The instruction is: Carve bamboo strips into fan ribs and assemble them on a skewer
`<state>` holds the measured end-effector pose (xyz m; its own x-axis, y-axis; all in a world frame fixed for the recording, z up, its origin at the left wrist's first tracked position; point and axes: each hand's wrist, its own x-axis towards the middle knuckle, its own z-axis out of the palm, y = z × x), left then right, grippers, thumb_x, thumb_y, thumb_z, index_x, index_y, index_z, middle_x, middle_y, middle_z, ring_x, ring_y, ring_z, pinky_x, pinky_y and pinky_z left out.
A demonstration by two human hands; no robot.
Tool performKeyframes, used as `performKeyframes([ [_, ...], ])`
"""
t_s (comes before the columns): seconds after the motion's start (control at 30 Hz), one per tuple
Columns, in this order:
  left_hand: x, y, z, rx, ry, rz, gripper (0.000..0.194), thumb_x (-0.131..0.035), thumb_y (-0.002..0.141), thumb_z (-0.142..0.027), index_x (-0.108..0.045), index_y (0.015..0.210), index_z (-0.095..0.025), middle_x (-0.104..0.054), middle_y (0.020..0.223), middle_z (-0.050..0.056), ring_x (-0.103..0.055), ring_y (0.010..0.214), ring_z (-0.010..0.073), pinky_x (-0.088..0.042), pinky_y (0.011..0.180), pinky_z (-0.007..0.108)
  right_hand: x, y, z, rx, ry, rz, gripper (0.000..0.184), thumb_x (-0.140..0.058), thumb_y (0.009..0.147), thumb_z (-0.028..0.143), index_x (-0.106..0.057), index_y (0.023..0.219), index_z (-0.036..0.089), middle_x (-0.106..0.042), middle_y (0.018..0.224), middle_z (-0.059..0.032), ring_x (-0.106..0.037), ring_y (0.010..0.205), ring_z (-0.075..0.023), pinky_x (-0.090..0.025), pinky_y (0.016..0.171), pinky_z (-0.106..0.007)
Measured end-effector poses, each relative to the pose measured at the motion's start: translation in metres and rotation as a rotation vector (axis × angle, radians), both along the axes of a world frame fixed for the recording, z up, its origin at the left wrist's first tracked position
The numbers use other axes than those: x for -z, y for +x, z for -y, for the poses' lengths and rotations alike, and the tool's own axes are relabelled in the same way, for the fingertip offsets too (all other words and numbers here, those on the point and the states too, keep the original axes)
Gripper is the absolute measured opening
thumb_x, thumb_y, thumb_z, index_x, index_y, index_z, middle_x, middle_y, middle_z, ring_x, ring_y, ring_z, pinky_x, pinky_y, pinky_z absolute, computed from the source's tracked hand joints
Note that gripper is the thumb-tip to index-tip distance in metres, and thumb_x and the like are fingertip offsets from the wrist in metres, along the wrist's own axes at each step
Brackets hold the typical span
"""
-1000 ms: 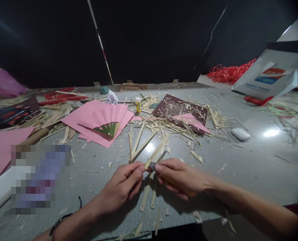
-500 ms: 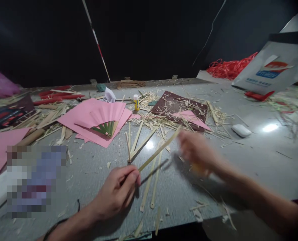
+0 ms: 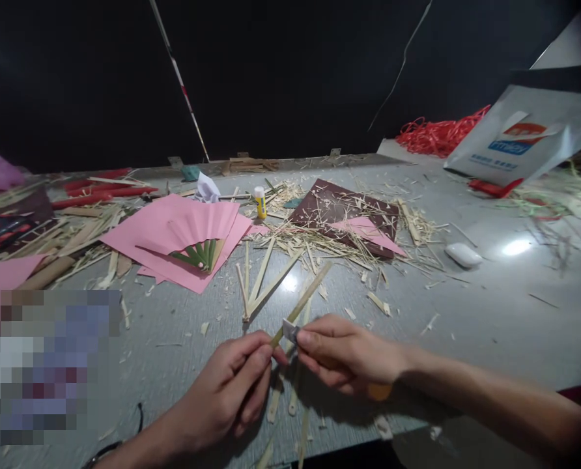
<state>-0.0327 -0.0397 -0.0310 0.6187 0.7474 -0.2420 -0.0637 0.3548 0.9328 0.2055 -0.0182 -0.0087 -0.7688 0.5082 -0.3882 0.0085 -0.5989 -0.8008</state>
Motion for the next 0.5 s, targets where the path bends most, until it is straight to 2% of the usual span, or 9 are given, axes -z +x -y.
performKeyframes([
  [0.1, -0.001, 0.0, 0.002, 0.002, -0.006, 0.001, 0.038, -0.05, 0.107, -0.055, -0.058, 0.095, -0.02, -0.038, 0.048, -0.012, -0.027, 0.034, 0.0042, -0.028, 0.036, 0.014, 0.001, 0.007, -0.004, 0.033, -0.04, -0.015, 0.047, -0.061, 0.1, 0.064, -0.053, 0.083, 0.021, -0.033, 0.047, 0.0126, -0.02, 0.037, -0.0065, -0.026, 0.032, -0.014],
  [0.27, -0.002, 0.001, -0.004, -0.003, 0.033, -0.015, 0.041, -0.051, 0.106, -0.057, -0.054, 0.088, -0.021, -0.032, 0.046, -0.014, -0.026, 0.032, 0.0041, -0.023, 0.034, 0.014, -0.002, 0.008, 0.002, 0.081, -0.021, 0.063, 0.049, -0.064, 0.097, 0.065, -0.052, 0.081, 0.021, -0.035, 0.049, 0.0118, -0.021, 0.038, -0.0055, -0.024, 0.033, -0.014],
  [0.4, -0.002, 0.0, -0.008, -0.027, 0.083, -0.062, 0.043, -0.05, 0.105, -0.058, -0.054, 0.085, -0.02, -0.034, 0.043, -0.013, -0.028, 0.03, 0.0042, -0.022, 0.033, 0.014, -0.003, 0.009, -0.006, 0.107, 0.054, 0.158, 0.051, -0.062, 0.097, 0.067, -0.055, 0.08, 0.02, -0.043, 0.051, 0.0088, -0.03, 0.038, -0.0062, -0.027, 0.034, -0.016],
  [0.47, -0.002, -0.004, -0.006, -0.024, 0.089, -0.099, 0.046, -0.051, 0.104, -0.061, -0.055, 0.084, -0.02, -0.035, 0.042, -0.013, -0.029, 0.03, 0.004, -0.022, 0.033, 0.014, -0.015, 0.032, -0.024, 0.289, 0.201, 0.245, 0.051, -0.065, 0.095, 0.066, -0.056, 0.075, 0.02, -0.044, 0.05, 0.0073, -0.033, 0.038, -0.006, -0.026, 0.034, -0.017],
  [0.5, -0.002, -0.007, -0.004, -0.019, 0.082, -0.121, 0.047, -0.051, 0.103, -0.062, -0.055, 0.083, -0.02, -0.035, 0.041, -0.013, -0.029, 0.03, 0.0037, -0.022, 0.034, 0.014, -0.025, 0.049, -0.035, 0.461, 0.319, 0.288, 0.052, -0.067, 0.094, 0.066, -0.055, 0.07, 0.02, -0.042, 0.048, 0.0075, -0.032, 0.037, -0.0049, -0.023, 0.034, -0.016],
])
